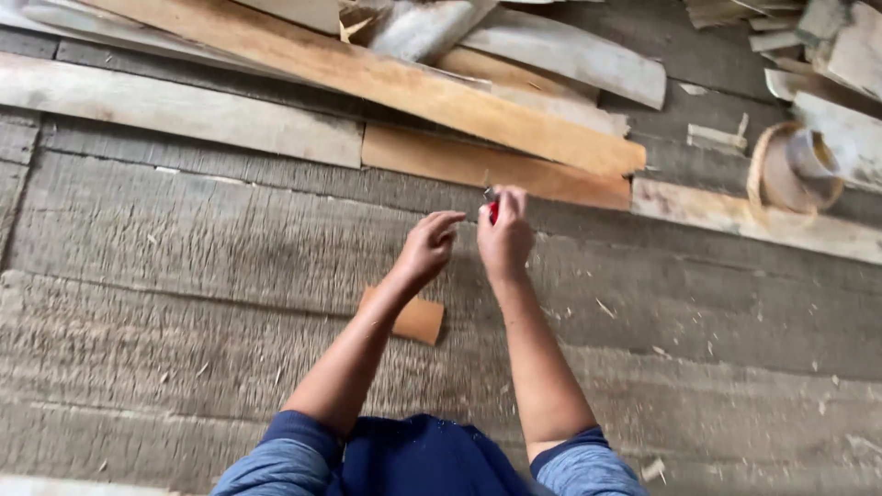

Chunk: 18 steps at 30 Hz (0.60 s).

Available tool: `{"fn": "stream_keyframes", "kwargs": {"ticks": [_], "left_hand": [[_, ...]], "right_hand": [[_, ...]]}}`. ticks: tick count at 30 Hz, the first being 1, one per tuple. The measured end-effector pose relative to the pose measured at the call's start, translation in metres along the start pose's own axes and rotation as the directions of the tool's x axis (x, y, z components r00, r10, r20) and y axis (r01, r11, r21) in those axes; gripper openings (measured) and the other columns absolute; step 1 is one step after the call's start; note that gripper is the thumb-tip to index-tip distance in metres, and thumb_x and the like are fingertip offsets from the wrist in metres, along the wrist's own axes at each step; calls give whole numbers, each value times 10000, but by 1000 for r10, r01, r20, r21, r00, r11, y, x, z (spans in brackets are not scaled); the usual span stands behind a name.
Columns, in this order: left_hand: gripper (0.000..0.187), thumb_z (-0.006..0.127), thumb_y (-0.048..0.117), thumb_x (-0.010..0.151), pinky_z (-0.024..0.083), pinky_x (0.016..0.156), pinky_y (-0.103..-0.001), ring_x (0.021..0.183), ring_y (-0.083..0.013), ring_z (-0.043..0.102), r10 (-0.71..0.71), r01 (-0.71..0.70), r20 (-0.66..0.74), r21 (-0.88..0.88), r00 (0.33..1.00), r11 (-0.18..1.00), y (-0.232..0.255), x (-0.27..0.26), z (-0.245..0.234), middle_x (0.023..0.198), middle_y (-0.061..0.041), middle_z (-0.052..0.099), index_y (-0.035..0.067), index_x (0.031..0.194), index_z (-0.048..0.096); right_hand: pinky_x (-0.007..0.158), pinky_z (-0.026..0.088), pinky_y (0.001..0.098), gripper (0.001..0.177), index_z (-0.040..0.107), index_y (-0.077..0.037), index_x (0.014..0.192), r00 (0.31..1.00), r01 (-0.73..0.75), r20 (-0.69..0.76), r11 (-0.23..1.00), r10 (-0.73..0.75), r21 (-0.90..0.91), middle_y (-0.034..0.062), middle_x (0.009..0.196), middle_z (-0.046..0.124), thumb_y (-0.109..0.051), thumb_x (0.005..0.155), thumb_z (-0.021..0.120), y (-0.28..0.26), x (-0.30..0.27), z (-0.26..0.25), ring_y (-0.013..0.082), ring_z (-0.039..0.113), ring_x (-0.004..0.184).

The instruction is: Cutting and trimming thin wooden strips using a utility knife in a workshop environment.

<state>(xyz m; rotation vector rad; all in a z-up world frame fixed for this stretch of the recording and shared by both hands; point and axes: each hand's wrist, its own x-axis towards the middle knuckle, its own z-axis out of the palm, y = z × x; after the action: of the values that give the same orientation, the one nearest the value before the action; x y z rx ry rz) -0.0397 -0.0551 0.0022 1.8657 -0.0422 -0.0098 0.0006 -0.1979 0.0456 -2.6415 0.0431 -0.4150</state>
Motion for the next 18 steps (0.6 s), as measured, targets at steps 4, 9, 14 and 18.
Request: {"fn": "stream_keyframes", "kwargs": {"ticks": [4, 9, 14, 18], "left_hand": [[405, 569, 29, 930, 490, 1036, -506, 1233, -414, 602, -16, 3, -63, -207, 998, 978, 14, 53, 4, 1268, -227, 661, 98, 1318, 664], [450, 540, 74, 1014, 542, 957, -480, 1130, -379, 656, -194, 62, -145, -625, 970, 778, -9, 110, 9, 1356, -282, 588, 51, 1463, 514], [423, 590, 118, 997, 541, 943, -377, 1122, -281, 676, -268, 11, -186, -803, 945, 595, -23, 141, 7, 1328, -169, 612, 57, 1411, 529], [539, 612, 117, 972, 470, 1024, -507, 1234, -361, 620, -298, 14, -142, -884, 944, 467, -22, 149, 2, 1388, -197, 582, 98, 1469, 404]], "right_hand": [[660, 656, 535, 368, 612, -126, 1159, 991, 120, -51, 987, -126, -110, 41, 1252, 503, -113, 841, 796, 1, 66, 21, 380, 736, 868], [580, 615, 542, 195, 598, -179, 1044, 980, 94, -155, 978, -124, -188, 9, 991, 563, -208, 910, 737, 44, 115, 74, 351, 728, 753], [680, 624, 566, 372, 605, -187, 1143, 993, 117, -1, 979, -119, -166, -28, 1195, 550, -260, 858, 833, 11, 127, 28, 356, 727, 893], [615, 641, 519, 290, 621, -153, 1076, 976, 182, -73, 948, -208, -259, -8, 1091, 588, -95, 853, 797, 18, 131, 46, 326, 744, 813]]}}
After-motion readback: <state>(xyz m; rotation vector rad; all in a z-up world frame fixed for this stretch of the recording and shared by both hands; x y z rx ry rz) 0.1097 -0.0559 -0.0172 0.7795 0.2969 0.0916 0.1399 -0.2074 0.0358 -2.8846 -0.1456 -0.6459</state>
